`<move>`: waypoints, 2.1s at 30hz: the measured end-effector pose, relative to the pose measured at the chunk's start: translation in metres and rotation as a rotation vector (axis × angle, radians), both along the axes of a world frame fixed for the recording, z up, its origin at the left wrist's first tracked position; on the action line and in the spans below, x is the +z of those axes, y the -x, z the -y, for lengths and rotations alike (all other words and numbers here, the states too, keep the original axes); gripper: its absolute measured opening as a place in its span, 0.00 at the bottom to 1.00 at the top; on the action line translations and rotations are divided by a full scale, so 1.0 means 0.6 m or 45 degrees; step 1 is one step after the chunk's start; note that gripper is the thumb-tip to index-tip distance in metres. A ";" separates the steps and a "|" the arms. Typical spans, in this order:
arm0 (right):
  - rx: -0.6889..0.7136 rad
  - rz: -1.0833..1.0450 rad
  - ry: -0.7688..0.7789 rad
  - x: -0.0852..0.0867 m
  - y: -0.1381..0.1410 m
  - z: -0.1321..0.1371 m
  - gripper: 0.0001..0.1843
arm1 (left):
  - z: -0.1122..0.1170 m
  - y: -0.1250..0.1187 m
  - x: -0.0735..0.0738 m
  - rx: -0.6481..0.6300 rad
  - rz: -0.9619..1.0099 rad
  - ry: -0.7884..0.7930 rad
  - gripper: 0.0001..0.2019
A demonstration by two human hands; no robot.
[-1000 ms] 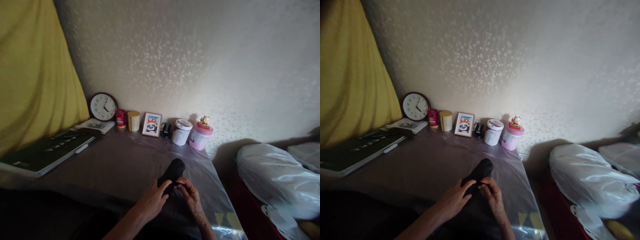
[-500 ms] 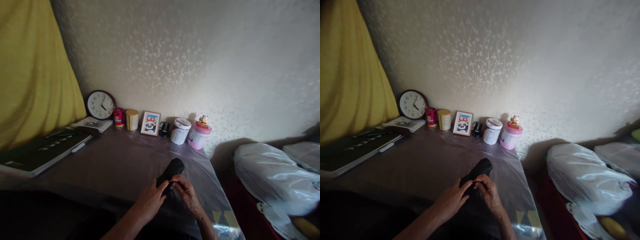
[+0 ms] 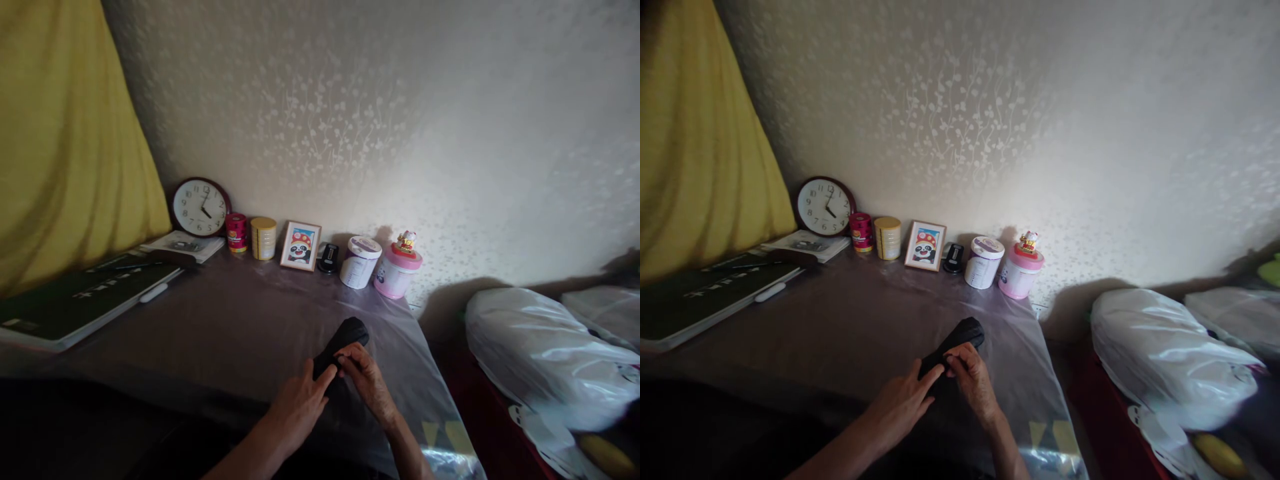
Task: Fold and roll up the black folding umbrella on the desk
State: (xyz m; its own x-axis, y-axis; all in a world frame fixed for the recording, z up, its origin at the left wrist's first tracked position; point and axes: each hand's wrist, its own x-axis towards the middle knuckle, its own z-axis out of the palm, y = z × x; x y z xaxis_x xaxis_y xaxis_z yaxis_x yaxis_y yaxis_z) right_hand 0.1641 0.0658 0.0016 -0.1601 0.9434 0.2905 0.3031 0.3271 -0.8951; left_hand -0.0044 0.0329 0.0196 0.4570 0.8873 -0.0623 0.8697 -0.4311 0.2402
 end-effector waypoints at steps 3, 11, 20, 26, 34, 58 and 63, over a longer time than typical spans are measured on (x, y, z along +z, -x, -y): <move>-0.066 0.056 0.039 -0.005 0.005 -0.007 0.08 | 0.000 -0.003 -0.003 0.033 -0.021 -0.002 0.28; -0.129 0.445 -0.278 0.006 0.019 -0.007 0.10 | 0.000 -0.001 0.003 0.087 0.027 0.033 0.30; -0.303 0.225 -0.399 0.012 -0.004 -0.006 0.13 | 0.008 0.019 -0.016 0.199 0.158 0.070 0.34; 0.041 0.533 -0.535 0.002 0.024 0.004 0.21 | 0.014 0.031 -0.011 0.184 0.131 0.117 0.37; -0.432 0.079 -0.309 -0.019 -0.017 -0.028 0.12 | 0.021 0.053 -0.017 0.199 0.124 0.169 0.38; -0.052 0.148 -0.326 0.025 0.029 -0.018 0.08 | 0.023 0.049 -0.006 0.062 0.123 0.102 0.42; -0.272 -0.003 -0.058 0.015 -0.030 0.030 0.09 | 0.021 0.047 -0.007 0.054 0.100 0.119 0.43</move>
State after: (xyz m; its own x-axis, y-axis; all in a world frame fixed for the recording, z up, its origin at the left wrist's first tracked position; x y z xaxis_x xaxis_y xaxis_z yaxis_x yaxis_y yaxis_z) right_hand 0.1822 0.0478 0.0109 0.0428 0.9416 0.3341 0.3681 0.2960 -0.8814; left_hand -0.0326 0.0203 0.0152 0.4262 0.8978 -0.1109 0.8634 -0.3672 0.3460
